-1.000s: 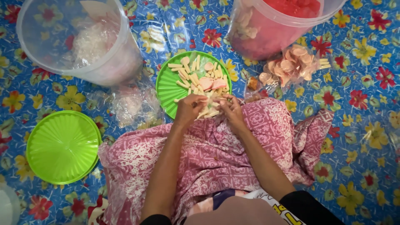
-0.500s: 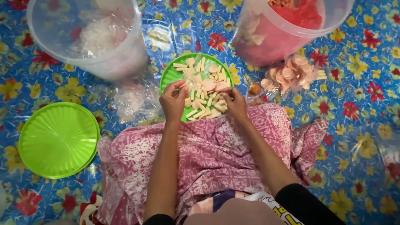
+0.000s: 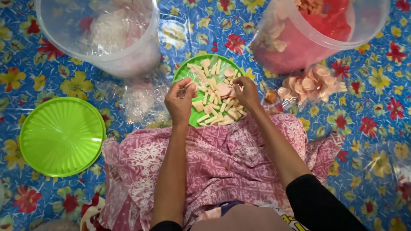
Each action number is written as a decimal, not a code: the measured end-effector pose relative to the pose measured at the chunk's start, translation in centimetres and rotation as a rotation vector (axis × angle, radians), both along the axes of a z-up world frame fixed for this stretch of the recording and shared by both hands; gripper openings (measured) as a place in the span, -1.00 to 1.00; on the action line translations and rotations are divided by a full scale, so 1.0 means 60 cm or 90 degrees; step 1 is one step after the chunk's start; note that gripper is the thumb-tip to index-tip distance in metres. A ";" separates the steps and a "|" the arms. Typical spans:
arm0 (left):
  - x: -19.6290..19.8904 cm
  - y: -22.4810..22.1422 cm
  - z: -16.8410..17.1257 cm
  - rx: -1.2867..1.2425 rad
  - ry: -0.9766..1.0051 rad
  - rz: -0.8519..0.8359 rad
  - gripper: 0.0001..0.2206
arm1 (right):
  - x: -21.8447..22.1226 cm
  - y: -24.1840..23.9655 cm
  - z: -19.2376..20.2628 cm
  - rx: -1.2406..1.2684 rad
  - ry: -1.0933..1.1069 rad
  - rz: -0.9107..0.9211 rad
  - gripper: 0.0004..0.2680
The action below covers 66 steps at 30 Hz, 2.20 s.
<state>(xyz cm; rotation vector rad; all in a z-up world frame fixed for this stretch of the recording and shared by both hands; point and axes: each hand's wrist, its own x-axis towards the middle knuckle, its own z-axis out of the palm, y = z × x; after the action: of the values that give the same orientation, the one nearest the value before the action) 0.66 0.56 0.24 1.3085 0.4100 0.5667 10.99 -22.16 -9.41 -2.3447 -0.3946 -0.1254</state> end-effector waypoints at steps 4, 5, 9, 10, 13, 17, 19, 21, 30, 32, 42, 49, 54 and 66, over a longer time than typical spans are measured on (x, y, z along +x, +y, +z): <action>0.006 -0.004 0.010 0.005 0.012 0.007 -0.81 | 0.016 0.017 -0.004 -0.069 0.001 0.053 -0.87; 0.009 -0.003 0.009 0.006 0.016 0.003 -0.81 | 0.018 0.023 -0.004 -0.101 0.004 0.065 -0.87; 0.016 -0.003 0.001 0.010 0.032 -0.004 -0.81 | 0.032 0.049 -0.031 -0.181 0.011 0.096 -0.84; 0.017 -0.003 0.002 0.011 0.034 -0.003 -0.81 | 0.037 0.056 -0.040 -0.180 0.013 0.097 -0.84; 0.019 -0.003 0.004 0.023 0.033 -0.002 -0.82 | 0.044 0.078 -0.051 -0.231 0.080 0.107 -0.83; 0.017 -0.002 0.023 0.033 0.032 -0.002 -0.83 | 0.041 0.093 -0.034 -0.155 0.066 0.140 -0.89; 0.017 -0.001 0.026 0.045 0.030 0.000 -0.83 | 0.047 0.084 -0.026 -0.144 0.028 0.136 -0.92; 0.019 -0.002 0.018 0.049 0.026 0.001 -0.83 | 0.059 0.065 -0.014 -0.077 -0.054 0.072 -0.77; 0.018 -0.002 0.015 0.055 0.015 -0.014 -0.83 | 0.088 0.011 -0.073 -0.216 0.021 -0.002 -0.76; 0.017 -0.002 0.015 0.048 0.013 -0.014 -0.83 | 0.077 0.024 -0.050 -0.206 0.041 -0.017 -0.79; 0.014 -0.002 0.020 0.042 0.011 -0.026 -0.83 | 0.034 0.035 -0.034 -0.274 0.126 0.102 -0.64; 0.010 -0.001 0.022 0.050 0.022 -0.018 -0.82 | 0.018 0.039 -0.010 -0.336 0.092 0.132 -0.58; 0.010 0.000 0.021 0.031 0.021 -0.020 -0.82 | 0.016 0.039 -0.016 -0.346 0.048 0.135 -0.64; 0.014 0.002 -0.007 0.118 0.040 -0.040 -0.81 | 0.004 0.036 0.055 0.052 0.211 -0.049 -0.88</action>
<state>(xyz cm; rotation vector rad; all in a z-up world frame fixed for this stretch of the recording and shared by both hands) 1.49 0.69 -0.21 1.5145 0.3733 0.5205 11.20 -20.03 -6.13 -2.2475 -0.1327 0.2061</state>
